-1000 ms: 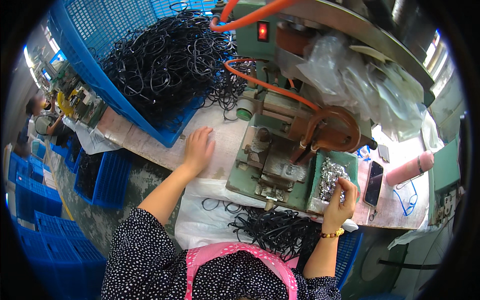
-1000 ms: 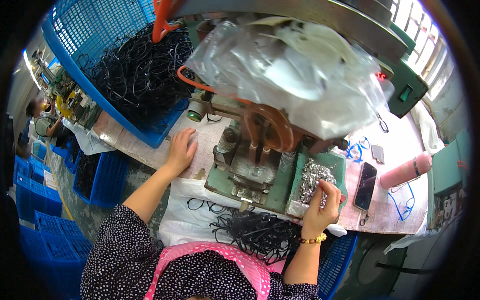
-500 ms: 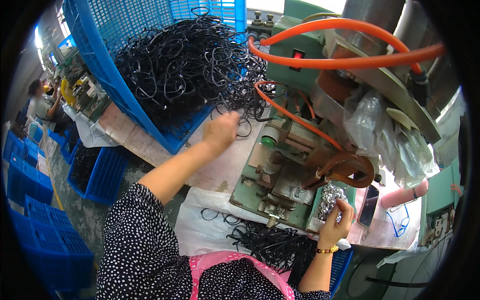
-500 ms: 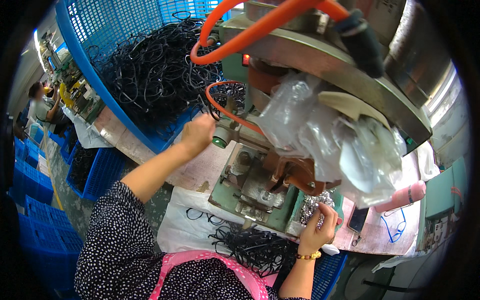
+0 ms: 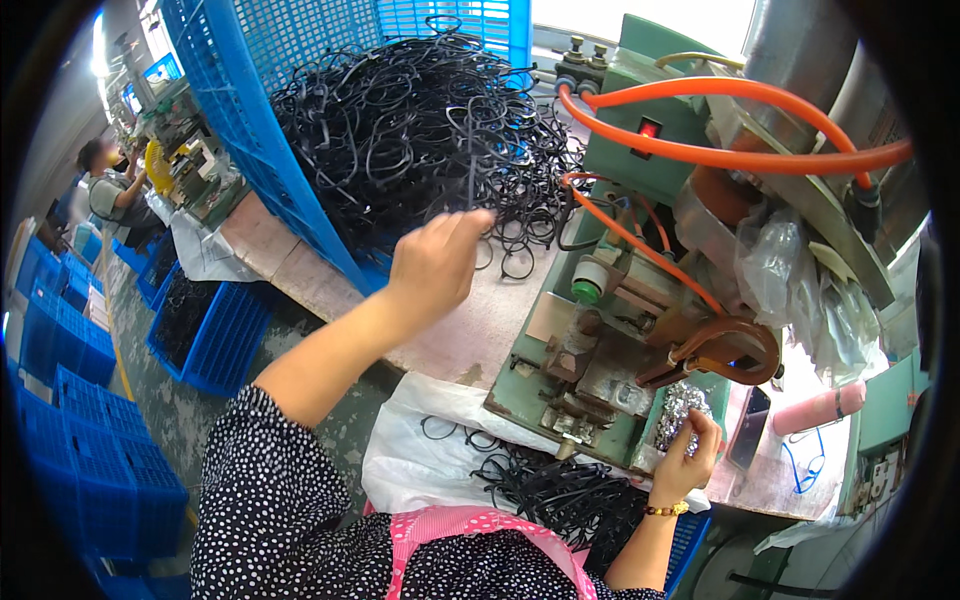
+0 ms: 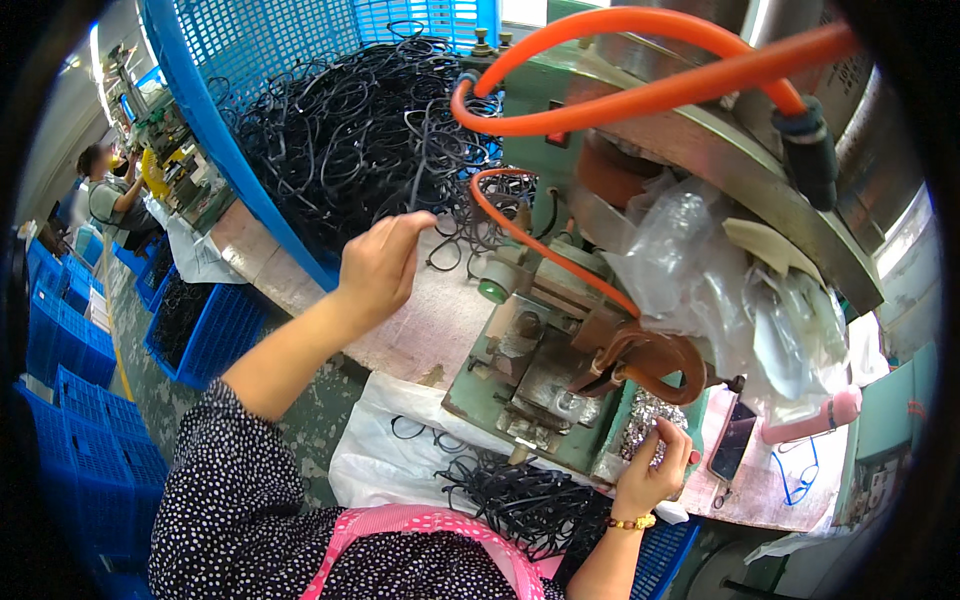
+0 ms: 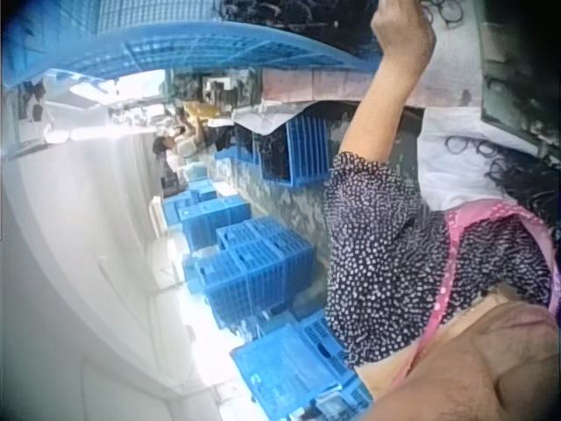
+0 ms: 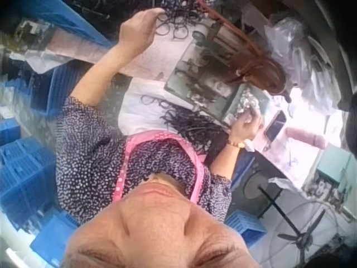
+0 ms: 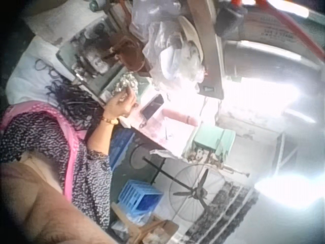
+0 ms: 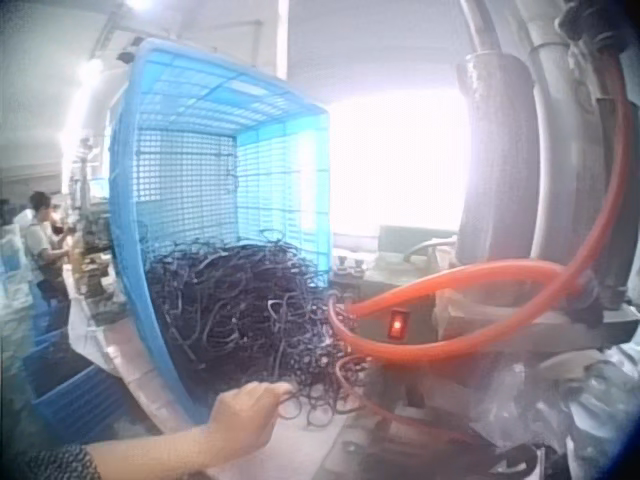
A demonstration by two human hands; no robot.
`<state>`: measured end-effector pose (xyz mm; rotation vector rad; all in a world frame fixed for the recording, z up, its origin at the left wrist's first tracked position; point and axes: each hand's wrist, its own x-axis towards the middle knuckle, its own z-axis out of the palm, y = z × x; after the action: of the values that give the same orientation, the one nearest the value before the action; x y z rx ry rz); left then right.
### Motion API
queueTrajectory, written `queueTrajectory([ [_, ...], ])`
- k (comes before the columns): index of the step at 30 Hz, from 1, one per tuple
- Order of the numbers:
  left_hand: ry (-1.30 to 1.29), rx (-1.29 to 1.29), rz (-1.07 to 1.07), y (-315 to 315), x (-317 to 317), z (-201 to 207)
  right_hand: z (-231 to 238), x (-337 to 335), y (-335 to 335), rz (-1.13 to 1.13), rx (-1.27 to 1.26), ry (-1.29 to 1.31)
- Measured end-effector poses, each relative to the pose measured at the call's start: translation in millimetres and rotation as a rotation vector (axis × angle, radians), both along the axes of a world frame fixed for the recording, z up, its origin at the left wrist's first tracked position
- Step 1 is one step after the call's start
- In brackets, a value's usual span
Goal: The person repeatedly picks black cables from a blue bin, places them into a press machine, and adds small metal components from a tray. The person operates the machine to crimp the components onto the cables and then drops the finished items onto a pile on the table.
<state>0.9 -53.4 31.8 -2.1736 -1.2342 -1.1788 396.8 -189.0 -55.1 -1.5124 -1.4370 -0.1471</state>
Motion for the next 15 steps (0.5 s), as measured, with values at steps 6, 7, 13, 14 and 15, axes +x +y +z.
queueTrajectory([
  [6, 0.129, -0.180, -0.134, -29, 28, -29, 1, 2, -1, 0.016, 0.006, -0.009],
  [7, 0.146, -0.300, -0.118, -45, 33, -42, 0, 2, -1, 0.020, 0.011, -0.012],
  [13, 0.277, -0.733, -0.025, -77, 28, -86, 0, 3, -1, 0.025, -0.008, -0.005],
  [14, 0.224, -0.727, -0.047, -75, 23, -86, 0, 3, 0, 0.029, -0.008, -0.002],
  [15, 0.182, -0.735, -0.064, -72, 19, -85, 0, 3, 0, 0.030, 0.004, 0.002],
])
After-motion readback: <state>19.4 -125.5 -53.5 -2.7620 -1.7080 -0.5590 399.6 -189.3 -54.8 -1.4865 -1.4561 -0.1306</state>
